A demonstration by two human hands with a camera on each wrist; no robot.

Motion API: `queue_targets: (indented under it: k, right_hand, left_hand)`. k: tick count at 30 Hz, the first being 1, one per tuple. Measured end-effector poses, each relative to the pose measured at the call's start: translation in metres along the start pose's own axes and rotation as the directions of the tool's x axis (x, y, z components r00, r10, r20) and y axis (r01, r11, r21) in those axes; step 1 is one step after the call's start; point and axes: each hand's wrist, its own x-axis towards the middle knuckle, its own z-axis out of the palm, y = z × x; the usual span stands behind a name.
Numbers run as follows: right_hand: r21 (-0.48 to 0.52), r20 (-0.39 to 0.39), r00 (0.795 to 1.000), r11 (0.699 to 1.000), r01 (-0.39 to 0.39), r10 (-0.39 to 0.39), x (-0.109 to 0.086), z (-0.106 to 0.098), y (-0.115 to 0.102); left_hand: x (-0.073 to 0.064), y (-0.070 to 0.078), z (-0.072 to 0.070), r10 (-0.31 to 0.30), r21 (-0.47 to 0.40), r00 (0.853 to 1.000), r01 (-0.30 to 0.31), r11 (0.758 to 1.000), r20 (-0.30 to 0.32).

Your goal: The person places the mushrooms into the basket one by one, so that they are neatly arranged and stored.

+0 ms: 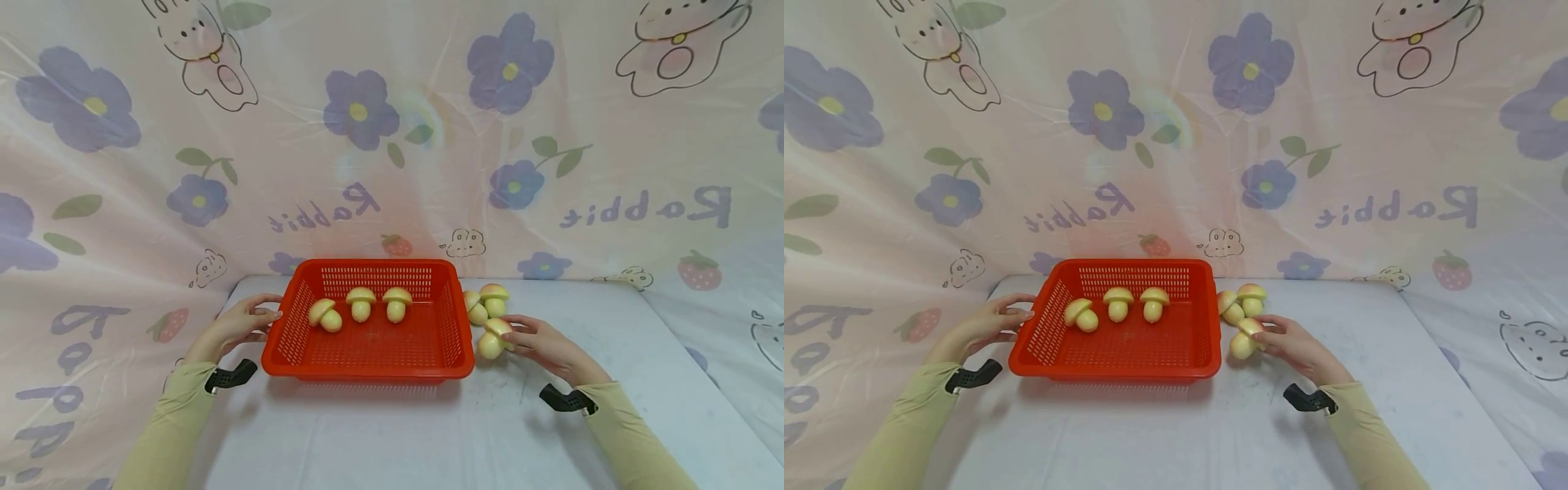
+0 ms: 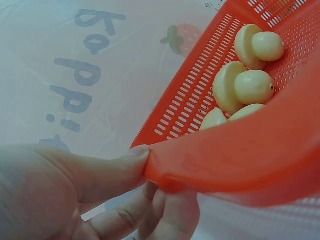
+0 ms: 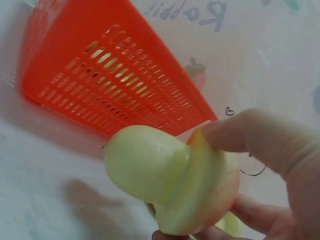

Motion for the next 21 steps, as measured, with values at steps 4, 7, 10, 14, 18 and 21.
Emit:
queue_targets:
  k: [4,7,10,14,18,21]
  right_hand:
    - [0.006,0.002,1.0,1.0,0.023,-0.023,-0.003,-0.005,-0.003]
    - [0.014,-0.002,1.0,1.0,0.026,-0.026,-0.003,-0.007,-0.004]
    - [0.008,-0.018,1.0,1.0,0.016,-0.016,-0.004,-0.007,-0.006]
    - [-0.01,-0.031,1.0,1.0,0.004,-0.005,-0.006,-0.008,-0.013]
    - [-0.018,-0.024,0.999,1.0,0.024,-0.024,-0.01,-0.011,-0.021]
    - [-0.022,-0.018,0.999,0.999,0.05,-0.05,-0.012,-0.014,-0.026]
  left_hand:
    - [0.0,0.0,0.0,0.004,0.007,1.0,-0.004,1.0,-0.003]
    - [0.0,0.0,0.0,0.003,0.004,1.0,-0.003,1.0,-0.006]
    - [0.0,-0.001,0.0,0.002,0.003,1.0,-0.002,1.0,-0.004]
    - [0.001,-0.001,-0.001,0.005,-0.001,1.0,-0.005,1.0,0.001]
    - [0.001,-0.002,0.0,0.011,-0.023,1.0,-0.011,1.0,0.009]
    - [0.001,-0.003,0.0,0.021,-0.039,1.0,-0.02,0.999,0.019]
